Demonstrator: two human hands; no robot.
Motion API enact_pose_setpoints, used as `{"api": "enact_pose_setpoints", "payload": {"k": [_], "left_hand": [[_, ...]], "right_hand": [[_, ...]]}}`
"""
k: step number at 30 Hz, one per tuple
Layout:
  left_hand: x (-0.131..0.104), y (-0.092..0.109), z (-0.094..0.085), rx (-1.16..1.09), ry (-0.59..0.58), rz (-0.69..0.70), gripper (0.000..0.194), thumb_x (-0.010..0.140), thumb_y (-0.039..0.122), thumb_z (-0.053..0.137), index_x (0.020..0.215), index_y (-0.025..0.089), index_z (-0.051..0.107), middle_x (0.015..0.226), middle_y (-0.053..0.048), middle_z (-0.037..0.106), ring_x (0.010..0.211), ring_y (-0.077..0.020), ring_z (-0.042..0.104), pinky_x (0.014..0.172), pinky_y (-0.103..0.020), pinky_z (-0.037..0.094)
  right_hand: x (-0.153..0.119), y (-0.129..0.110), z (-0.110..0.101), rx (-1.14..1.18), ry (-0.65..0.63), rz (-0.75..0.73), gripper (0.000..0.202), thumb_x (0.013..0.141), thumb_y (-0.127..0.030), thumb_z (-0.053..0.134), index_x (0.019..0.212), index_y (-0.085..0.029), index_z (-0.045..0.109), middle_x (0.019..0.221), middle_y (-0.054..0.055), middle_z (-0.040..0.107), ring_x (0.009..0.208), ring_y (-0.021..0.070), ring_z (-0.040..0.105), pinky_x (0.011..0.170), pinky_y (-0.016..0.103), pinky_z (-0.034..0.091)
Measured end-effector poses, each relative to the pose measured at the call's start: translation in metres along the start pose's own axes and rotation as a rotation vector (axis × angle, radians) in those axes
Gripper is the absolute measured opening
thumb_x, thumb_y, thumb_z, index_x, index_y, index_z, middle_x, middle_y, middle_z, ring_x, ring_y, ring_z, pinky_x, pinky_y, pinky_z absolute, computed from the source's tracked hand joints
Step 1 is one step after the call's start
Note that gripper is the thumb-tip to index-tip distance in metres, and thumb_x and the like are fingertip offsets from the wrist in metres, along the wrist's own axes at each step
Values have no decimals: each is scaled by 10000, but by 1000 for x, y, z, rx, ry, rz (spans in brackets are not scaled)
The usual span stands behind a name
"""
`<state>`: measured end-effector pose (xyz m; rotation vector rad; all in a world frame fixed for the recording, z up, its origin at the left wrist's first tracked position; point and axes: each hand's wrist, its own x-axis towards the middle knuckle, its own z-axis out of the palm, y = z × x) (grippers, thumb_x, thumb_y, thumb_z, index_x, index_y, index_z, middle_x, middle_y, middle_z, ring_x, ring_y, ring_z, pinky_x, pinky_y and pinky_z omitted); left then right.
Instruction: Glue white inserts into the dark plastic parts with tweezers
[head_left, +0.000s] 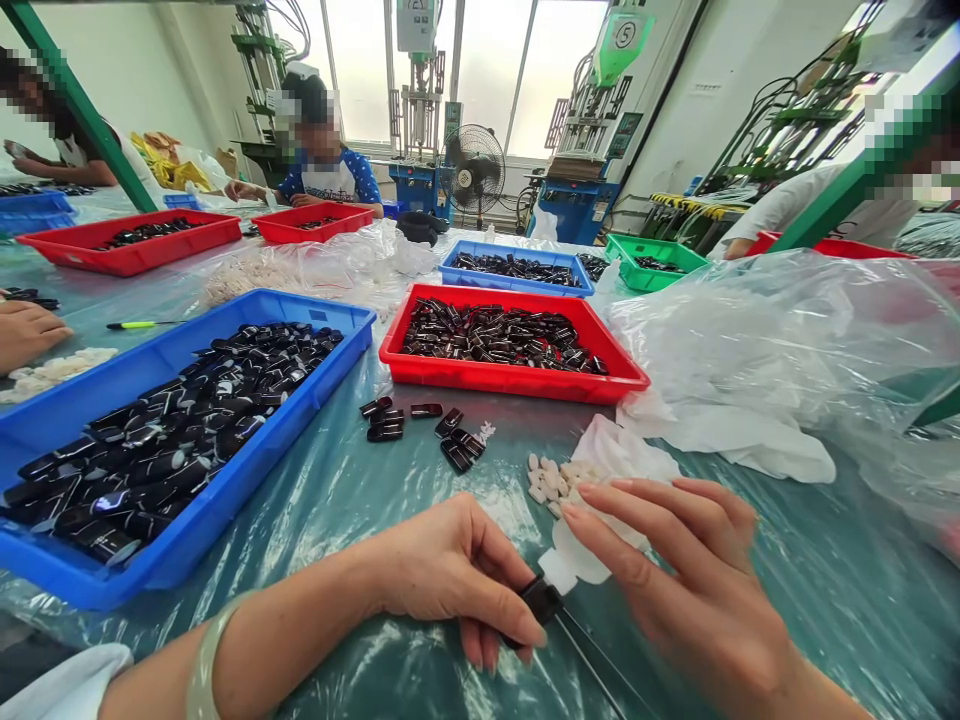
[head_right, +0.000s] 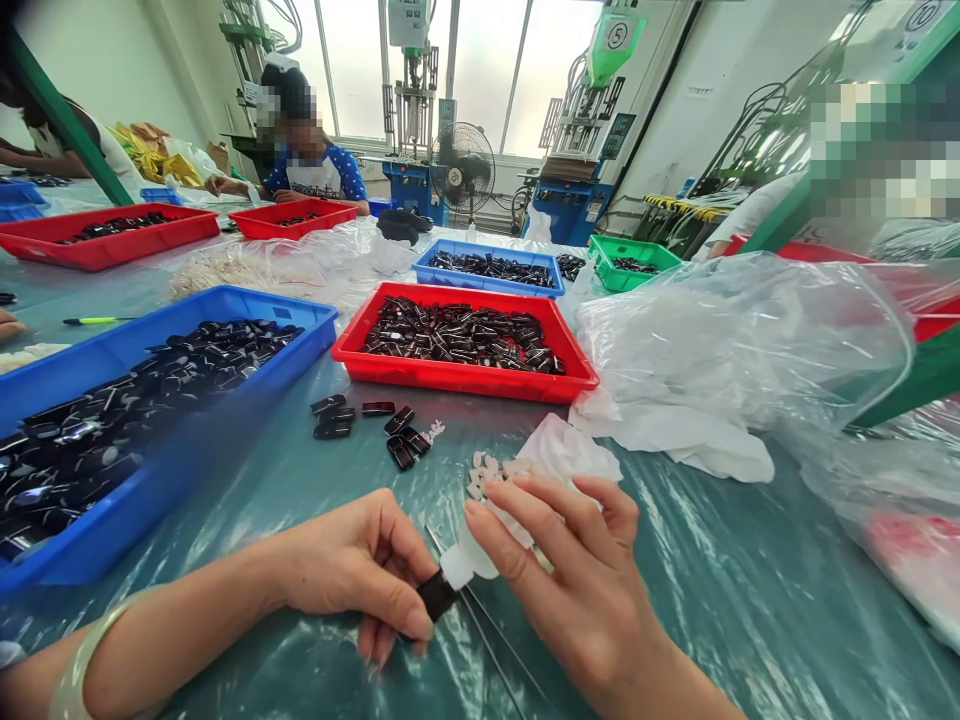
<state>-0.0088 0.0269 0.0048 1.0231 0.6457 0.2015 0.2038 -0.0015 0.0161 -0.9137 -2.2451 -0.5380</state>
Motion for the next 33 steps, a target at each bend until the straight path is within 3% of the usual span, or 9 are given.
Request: {"api": "enact_pose_setpoints", "payload": {"k": [5, 19, 33], "left_hand": [[-2, 1, 1, 7, -15, 16, 84, 627, 191, 717, 648, 115, 689, 529, 24, 619, 405, -46, 547, 432, -113, 464], [-1, 0, 0, 1, -9, 29, 75, 632, 178, 712, 671, 116, 697, 519, 30, 610, 399, -42, 545, 425, -106, 467], [1, 0, 2, 9, 0, -15, 94, 612, 204, 723, 627, 119, 687, 521, 22, 614, 403, -57, 548, 417, -125, 456]], "right_hand": [[-1, 2, 0, 68, 22, 9, 264, 880, -52, 441, 965, -220, 626, 957, 53, 669, 912, 202, 563, 796, 416, 366], [-6, 8, -2, 52, -30, -38, 229, 925, -151, 427, 999, -239, 625, 964, 44, 678, 957, 202, 545, 831, 437, 354], [-4, 1, -1, -67, -11, -43, 263, 875, -48, 463, 992, -234, 607, 939, 39, 692, 921, 205, 565, 817, 430, 349]]}}
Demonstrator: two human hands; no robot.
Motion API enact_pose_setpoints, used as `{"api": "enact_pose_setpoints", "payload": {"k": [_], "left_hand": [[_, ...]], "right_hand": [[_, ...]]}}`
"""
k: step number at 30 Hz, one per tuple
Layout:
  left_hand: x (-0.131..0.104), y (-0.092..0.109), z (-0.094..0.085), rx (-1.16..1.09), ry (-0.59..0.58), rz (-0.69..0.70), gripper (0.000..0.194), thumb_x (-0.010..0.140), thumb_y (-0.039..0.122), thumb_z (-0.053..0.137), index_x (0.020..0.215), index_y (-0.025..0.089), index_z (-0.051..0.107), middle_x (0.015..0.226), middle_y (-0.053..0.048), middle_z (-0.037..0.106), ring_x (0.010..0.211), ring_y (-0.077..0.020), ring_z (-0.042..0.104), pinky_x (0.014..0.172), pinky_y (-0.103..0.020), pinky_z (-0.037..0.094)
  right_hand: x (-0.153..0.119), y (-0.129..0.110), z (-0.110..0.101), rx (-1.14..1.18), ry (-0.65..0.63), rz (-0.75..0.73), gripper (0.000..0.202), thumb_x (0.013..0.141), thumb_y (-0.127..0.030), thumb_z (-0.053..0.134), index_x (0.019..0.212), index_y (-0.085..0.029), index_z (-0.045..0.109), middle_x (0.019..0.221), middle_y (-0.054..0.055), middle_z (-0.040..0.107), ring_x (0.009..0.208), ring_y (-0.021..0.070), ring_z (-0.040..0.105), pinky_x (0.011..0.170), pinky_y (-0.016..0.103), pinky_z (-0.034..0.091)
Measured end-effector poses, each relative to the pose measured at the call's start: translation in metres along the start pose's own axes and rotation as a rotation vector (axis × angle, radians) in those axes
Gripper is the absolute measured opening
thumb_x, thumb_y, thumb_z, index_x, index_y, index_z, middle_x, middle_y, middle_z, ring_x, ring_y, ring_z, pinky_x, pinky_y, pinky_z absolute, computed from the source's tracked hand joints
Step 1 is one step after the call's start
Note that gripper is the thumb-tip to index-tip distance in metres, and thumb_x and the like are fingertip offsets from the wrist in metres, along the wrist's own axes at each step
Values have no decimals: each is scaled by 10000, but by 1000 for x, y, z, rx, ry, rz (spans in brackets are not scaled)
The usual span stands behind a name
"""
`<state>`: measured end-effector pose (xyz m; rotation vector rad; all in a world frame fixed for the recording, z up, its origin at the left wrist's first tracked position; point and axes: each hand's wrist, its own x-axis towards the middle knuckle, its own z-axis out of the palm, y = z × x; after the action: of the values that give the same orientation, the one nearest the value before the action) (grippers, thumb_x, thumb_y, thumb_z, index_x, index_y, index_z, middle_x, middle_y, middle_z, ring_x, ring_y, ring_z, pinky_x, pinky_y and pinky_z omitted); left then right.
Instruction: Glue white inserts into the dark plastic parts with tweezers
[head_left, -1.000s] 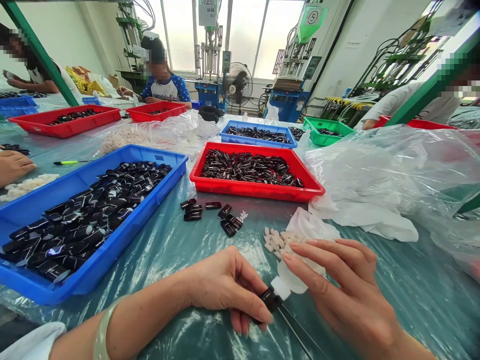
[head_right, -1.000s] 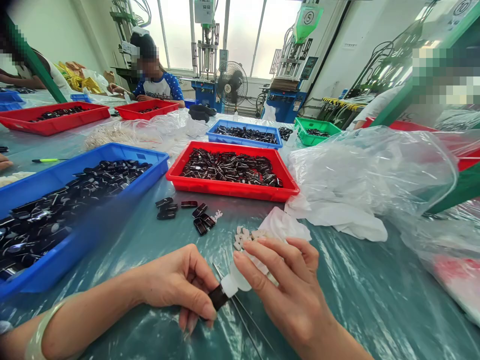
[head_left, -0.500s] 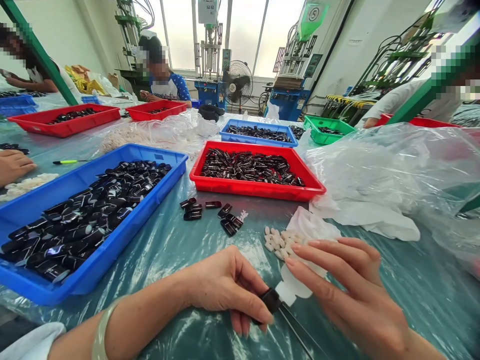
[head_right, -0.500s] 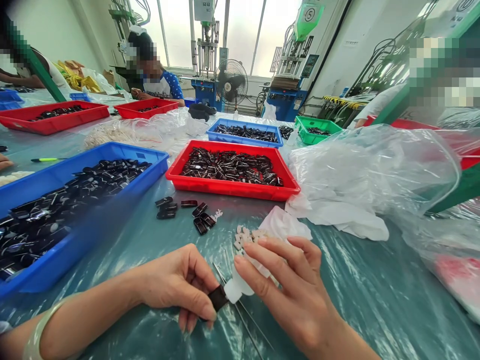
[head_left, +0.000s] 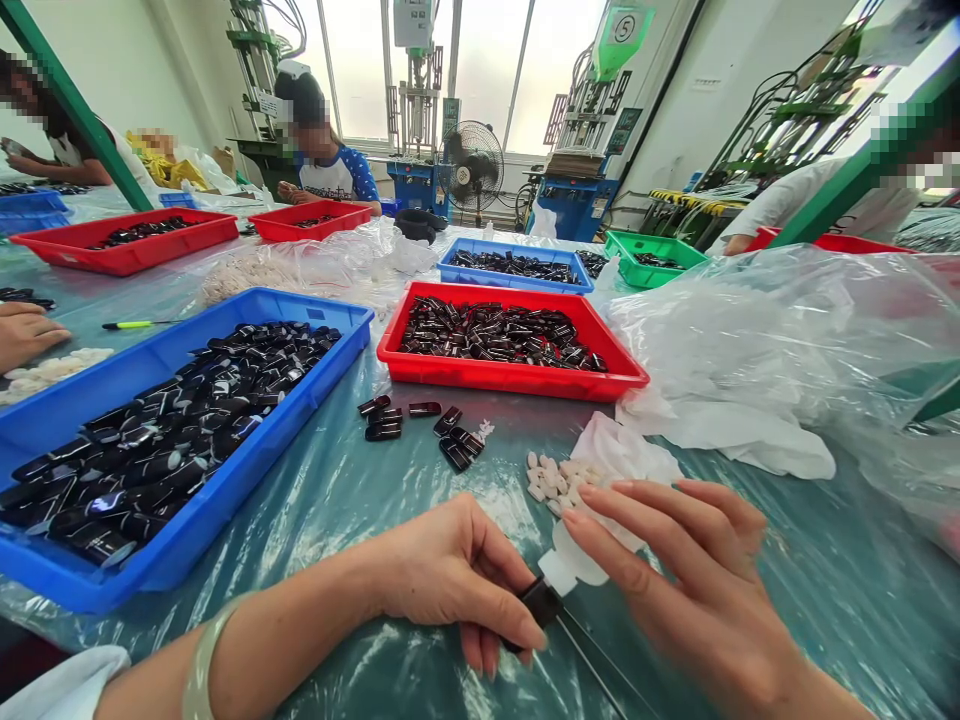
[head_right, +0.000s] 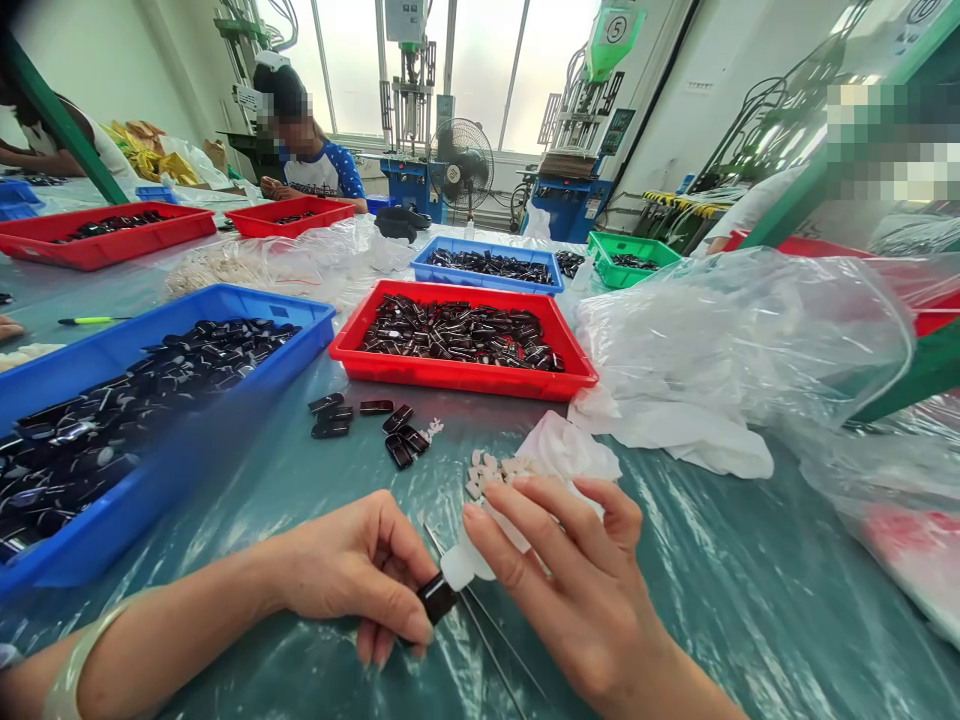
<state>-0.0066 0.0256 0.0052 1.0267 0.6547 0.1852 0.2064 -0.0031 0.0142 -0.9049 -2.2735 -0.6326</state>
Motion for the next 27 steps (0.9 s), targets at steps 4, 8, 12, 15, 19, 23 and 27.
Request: {"api": "enact_pose_setpoints", "payload": {"k": [4, 8, 12, 15, 19, 23, 27], "left_hand": [[-1, 2, 1, -3, -6, -2, 72, 622, 182, 709, 617, 115, 682, 493, 28, 597, 396, -53, 543, 416, -118, 452], [-2, 5, 2, -7, -3, 0, 52, 628, 161, 697, 622, 112, 684, 485, 32, 590, 386, -46, 533, 414, -112, 449], [-3, 5, 1, -13, -12, 17, 56, 633, 168, 698, 646, 114, 693, 506, 30, 601, 400, -45, 539, 423, -110, 453], [-3, 4, 0, -22, -8, 27, 80, 621, 186, 712, 654, 114, 700, 524, 22, 610, 409, -52, 543, 425, -122, 456], [-3, 2, 1, -27, 42, 13, 159, 567, 196, 749, 698, 113, 715, 517, 15, 604, 452, -73, 560, 447, -146, 464], [-2, 0, 1, -35, 77, 47, 248, 530, 192, 770, 766, 128, 725, 615, -4, 639, 521, -82, 569, 504, -180, 484], [0, -2, -2, 55, 83, 114, 311, 533, 214, 774, 830, 134, 728, 664, -19, 634, 518, -78, 539, 517, -199, 467]], "right_hand": [[2, -1, 1, 54, 8, 43, 271, 874, -48, 449, 978, -241, 608, 943, 35, 686, 909, 199, 571, 797, 422, 363], [7, -1, 0, 113, 26, 59, 305, 833, 4, 459, 956, -231, 610, 919, 37, 684, 890, 192, 573, 742, 390, 393], [8, 1, 0, 130, 33, 49, 308, 819, 17, 475, 948, -227, 613, 908, 42, 678, 879, 192, 576, 731, 386, 409], [8, 2, 0, 143, 28, 51, 299, 833, -2, 470, 953, -236, 611, 922, 38, 678, 890, 194, 577, 742, 392, 409], [10, 4, -2, 146, 19, 50, 309, 818, 15, 470, 971, -219, 602, 930, 51, 675, 899, 201, 577, 737, 391, 405], [9, 7, -1, 173, 15, 103, 379, 782, 35, 462, 1021, -238, 574, 954, 50, 659, 918, 210, 576, 736, 386, 423], [3, 12, 2, 239, 13, 196, 382, 790, -54, 521, 1114, -254, 552, 979, 54, 631, 914, 216, 577, 761, 378, 454]]}}
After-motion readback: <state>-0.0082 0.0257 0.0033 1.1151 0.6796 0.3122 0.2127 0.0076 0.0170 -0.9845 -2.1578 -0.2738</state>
